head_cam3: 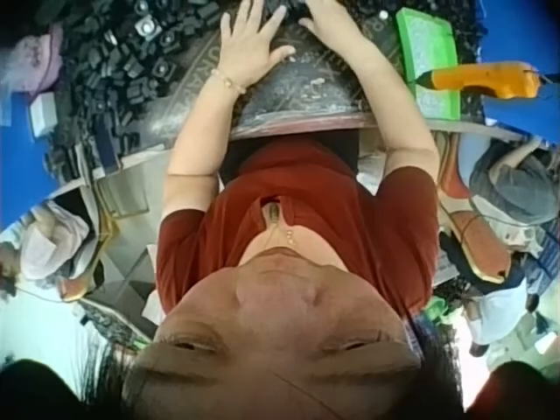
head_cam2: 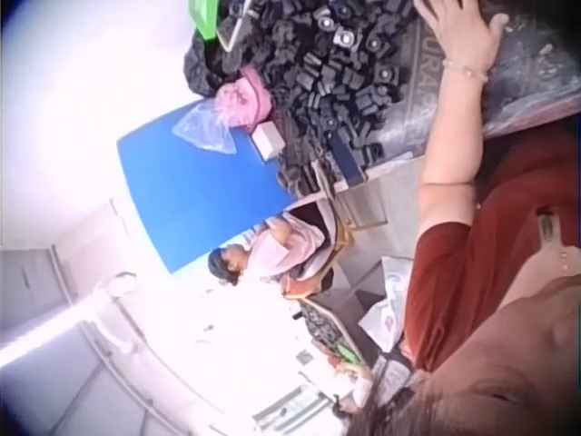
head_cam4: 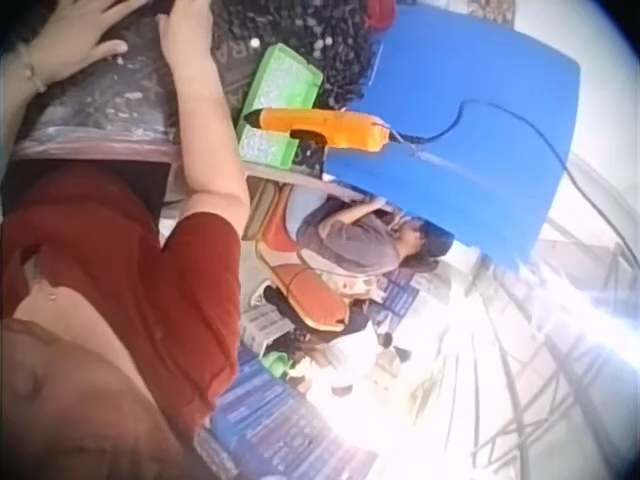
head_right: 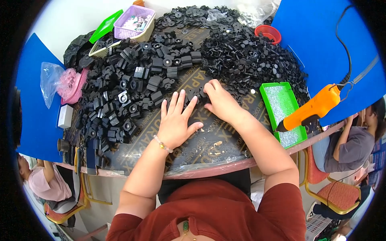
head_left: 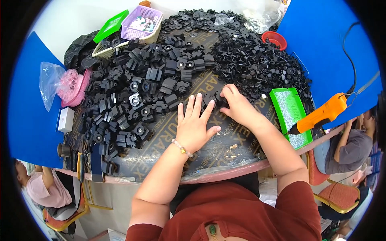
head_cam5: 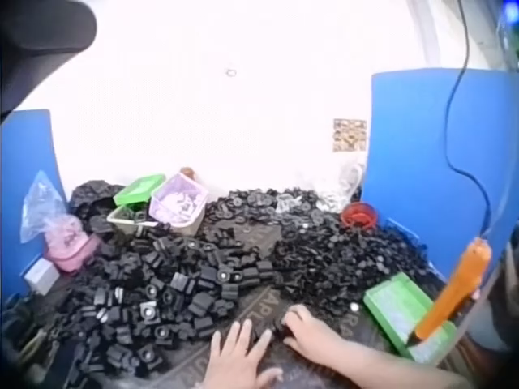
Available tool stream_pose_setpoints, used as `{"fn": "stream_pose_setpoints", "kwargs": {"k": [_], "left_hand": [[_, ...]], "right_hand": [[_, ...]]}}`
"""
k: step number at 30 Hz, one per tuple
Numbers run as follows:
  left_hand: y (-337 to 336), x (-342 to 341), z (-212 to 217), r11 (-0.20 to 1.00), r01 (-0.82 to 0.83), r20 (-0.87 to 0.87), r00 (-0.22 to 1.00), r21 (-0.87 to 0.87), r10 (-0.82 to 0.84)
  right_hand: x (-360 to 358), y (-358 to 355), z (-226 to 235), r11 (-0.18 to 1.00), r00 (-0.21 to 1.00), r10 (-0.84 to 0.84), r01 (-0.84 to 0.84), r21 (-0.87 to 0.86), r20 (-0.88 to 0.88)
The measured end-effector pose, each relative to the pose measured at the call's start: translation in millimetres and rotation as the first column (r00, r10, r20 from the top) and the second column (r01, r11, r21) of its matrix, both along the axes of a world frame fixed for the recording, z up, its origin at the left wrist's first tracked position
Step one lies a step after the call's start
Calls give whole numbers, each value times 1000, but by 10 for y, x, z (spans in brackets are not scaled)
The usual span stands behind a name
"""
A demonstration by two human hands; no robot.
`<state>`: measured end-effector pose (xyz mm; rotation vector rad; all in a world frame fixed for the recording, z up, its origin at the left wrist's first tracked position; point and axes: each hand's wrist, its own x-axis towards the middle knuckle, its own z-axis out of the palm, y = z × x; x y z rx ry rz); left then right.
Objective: Inspecting and sorting small black plastic components on a factory workbench.
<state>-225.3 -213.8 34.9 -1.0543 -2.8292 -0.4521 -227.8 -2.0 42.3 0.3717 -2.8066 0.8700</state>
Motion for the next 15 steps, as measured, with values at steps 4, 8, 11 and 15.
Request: {"fn": "stream_pose_setpoints", "kwargs": {"k": [4, 8, 11, 15], "left_hand": [[-17, -3, 77, 990, -14, -34, 999, 140, 19], [-35, -98, 126, 851, -67, 4, 997, 521, 76], [-119, -204, 92, 609, -200, 233, 972, 767, 25], [-145, -278, 136, 112, -474, 485, 825, 873, -291]], "right_hand": [[-391, -1, 349, 999, 995, 27, -23, 37, -99], [-1163, -443, 213, 983, 978, -182, 183, -5, -98], [-1424, -653, 7, 983, 984, -178, 178, 41, -13], [-1350, -548, 138, 960, 986, -140, 158, -232, 96]]}}
